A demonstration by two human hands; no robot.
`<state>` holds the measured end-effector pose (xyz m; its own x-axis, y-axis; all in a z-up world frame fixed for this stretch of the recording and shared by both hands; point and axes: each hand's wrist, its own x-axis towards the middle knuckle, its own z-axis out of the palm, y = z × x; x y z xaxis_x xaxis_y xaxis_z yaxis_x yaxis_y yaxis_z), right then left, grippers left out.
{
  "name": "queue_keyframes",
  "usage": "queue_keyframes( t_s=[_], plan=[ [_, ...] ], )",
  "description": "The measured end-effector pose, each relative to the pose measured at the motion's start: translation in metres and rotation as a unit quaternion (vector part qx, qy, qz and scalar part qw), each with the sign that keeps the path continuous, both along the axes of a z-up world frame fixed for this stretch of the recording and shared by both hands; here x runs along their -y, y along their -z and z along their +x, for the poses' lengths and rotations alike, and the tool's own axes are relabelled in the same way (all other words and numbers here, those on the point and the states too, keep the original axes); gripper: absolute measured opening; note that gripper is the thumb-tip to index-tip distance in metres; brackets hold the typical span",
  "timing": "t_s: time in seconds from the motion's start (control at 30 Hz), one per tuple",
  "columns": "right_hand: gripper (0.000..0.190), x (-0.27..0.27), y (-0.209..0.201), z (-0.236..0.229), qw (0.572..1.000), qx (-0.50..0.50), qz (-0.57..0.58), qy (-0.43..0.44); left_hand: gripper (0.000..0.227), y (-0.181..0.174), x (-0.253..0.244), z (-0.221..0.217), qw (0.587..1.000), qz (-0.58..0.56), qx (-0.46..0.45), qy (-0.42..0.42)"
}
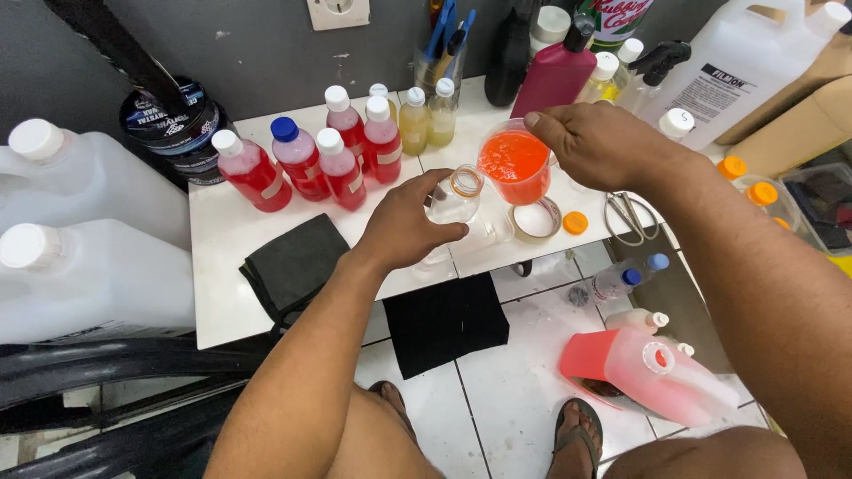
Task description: The person pours a pink liquid from a large jug into a small clear bottle using a plastic cup as a funnel. They then pour the liquid from the cup into the bottle, wipe the bottle with a black cloth, and screw on an orange cap.
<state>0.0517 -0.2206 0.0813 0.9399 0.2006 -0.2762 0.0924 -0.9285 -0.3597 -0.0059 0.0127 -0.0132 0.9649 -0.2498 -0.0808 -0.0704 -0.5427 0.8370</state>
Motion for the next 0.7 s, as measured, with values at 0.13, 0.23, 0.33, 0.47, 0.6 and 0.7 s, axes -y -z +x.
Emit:
queue_keyframes(
  t_s=[0.13, 0.23, 0.33, 0.47, 0.6, 0.7],
  plan=[
    [0.061, -0.005, -0.010, -0.003, 1.000, -0.001, -0.014, -0.001, 0.073, -0.002, 0.001, 0.000, 1.000, 0.000, -0.001, 0.002],
    [0.061, -0.006, -0.009, 0.000, 0.999, 0.006, -0.030, -0.011, 0.073, -0.002, 0.001, -0.001, 1.000, -0.005, 0.002, 0.000],
    [0.061, -0.009, -0.012, -0.002, 0.999, -0.001, -0.042, -0.020, 0.073, -0.003, 0.000, -0.002, 1.000, -0.010, -0.001, -0.001],
    [0.060, -0.018, -0.025, -0.011, 0.998, 0.001, -0.050, -0.026, 0.074, -0.004, -0.001, -0.001, 1.000, -0.012, -0.005, 0.000],
    [0.063, -0.015, -0.022, -0.010, 0.994, 0.003, -0.100, -0.052, 0.081, -0.007, 0.004, 0.000, 0.997, 0.054, -0.058, 0.011],
    [0.064, -0.013, -0.021, -0.007, 0.991, 0.013, -0.115, -0.065, 0.082, -0.007, 0.005, 0.000, 0.996, 0.060, -0.067, 0.011]
  ],
)
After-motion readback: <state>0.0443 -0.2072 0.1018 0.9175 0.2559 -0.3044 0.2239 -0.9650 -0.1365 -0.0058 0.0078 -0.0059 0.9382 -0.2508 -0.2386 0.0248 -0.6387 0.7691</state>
